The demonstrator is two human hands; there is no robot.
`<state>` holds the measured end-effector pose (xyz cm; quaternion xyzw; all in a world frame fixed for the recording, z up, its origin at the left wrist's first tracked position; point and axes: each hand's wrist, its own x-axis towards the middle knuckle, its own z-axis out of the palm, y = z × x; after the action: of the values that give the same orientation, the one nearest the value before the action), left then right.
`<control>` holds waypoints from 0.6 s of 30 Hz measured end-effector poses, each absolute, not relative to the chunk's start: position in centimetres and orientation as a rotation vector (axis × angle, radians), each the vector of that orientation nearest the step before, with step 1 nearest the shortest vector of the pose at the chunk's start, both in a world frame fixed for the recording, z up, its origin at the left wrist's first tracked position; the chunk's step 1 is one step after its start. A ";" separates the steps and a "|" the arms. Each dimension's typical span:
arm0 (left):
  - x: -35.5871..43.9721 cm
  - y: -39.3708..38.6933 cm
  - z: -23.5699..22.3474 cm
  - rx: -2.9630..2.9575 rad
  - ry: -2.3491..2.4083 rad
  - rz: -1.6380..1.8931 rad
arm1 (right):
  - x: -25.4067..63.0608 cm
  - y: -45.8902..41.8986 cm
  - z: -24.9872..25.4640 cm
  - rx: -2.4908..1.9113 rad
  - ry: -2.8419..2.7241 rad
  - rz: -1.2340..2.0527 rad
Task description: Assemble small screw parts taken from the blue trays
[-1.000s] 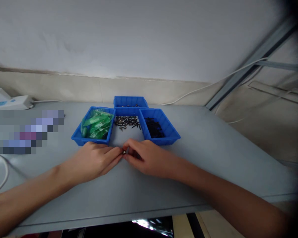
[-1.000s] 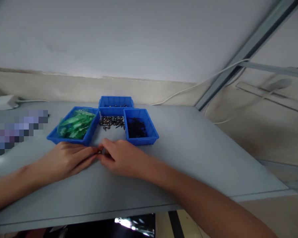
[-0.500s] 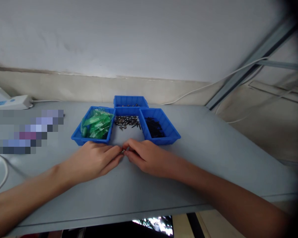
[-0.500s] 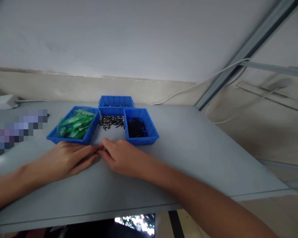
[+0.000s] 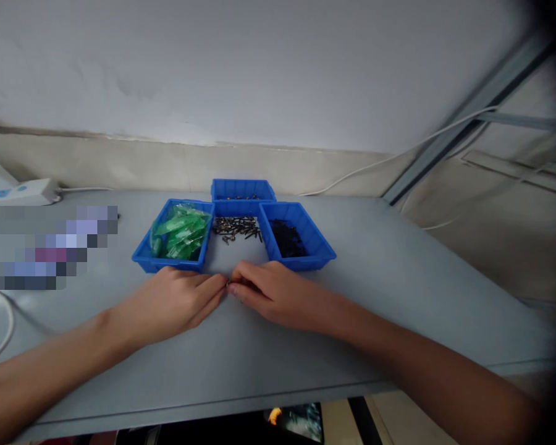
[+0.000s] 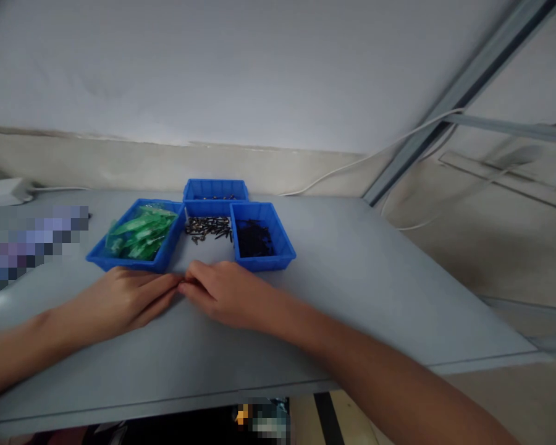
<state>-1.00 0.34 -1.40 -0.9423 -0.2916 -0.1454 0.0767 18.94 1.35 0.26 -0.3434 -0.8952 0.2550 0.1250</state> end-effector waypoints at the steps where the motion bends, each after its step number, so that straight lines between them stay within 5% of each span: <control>1: -1.0 0.4 -1.4 -2.830 -0.875 -0.433 | 18.9 1.3 0.2 -1.001 -2.605 0.753; 18: -1.0 0.3 -1.6 -2.830 -0.852 -0.435 | 18.8 1.1 0.5 -1.049 -2.612 0.690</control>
<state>-1.03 0.29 -1.55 -0.9445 -0.2843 -0.1452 0.0771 18.76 1.08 0.53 -0.3593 -0.8946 0.2364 0.1212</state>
